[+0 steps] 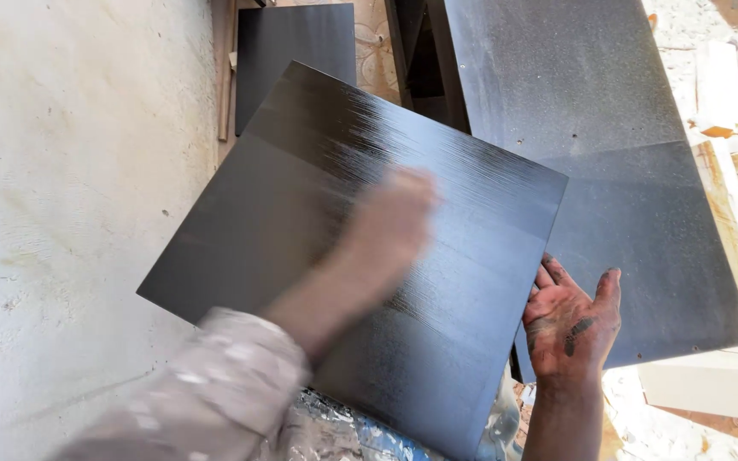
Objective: Applying dark wood stain to wooden furniture panels using a sponge applicator
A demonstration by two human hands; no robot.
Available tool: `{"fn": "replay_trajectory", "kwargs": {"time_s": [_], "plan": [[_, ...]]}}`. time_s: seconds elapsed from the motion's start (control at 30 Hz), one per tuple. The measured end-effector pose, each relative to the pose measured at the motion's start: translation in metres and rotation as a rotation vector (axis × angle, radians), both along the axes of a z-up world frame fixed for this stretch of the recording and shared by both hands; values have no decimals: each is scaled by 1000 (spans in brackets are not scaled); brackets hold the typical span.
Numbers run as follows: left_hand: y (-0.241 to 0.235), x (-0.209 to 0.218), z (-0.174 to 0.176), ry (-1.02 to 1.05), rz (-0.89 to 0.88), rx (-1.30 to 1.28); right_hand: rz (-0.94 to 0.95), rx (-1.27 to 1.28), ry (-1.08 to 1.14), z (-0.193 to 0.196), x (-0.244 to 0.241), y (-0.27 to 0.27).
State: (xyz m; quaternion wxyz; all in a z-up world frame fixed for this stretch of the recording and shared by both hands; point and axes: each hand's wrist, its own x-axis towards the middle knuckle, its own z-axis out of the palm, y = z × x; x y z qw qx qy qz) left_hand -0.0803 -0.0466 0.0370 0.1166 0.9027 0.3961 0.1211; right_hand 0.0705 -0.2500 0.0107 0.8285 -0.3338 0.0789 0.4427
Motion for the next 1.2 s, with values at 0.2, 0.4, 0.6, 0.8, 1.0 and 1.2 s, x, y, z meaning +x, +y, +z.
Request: {"fn": "replay_trajectory", "kwargs": {"time_s": [0.2,0.4,0.6,0.8,1.0,1.2], "plan": [[-127,112,2,-255,-328,-136,-123,-318,83,-3,0,-16],[14,27,-21,-195,-132,33,-5,44,262,-27,-1,-23],[181,-136,-50,-187,372,185,-14,127,200,-22,4,-9],[32,22,-12,-228,183,-78,-13,191,227,-17,-2,0],[-112,190,-14,-331,-424,-133,-178,-202,165,-2,-11,-7],[-50,150,-13,-224,-346,-89,-153,-93,90,-11,-11,-12]]}}
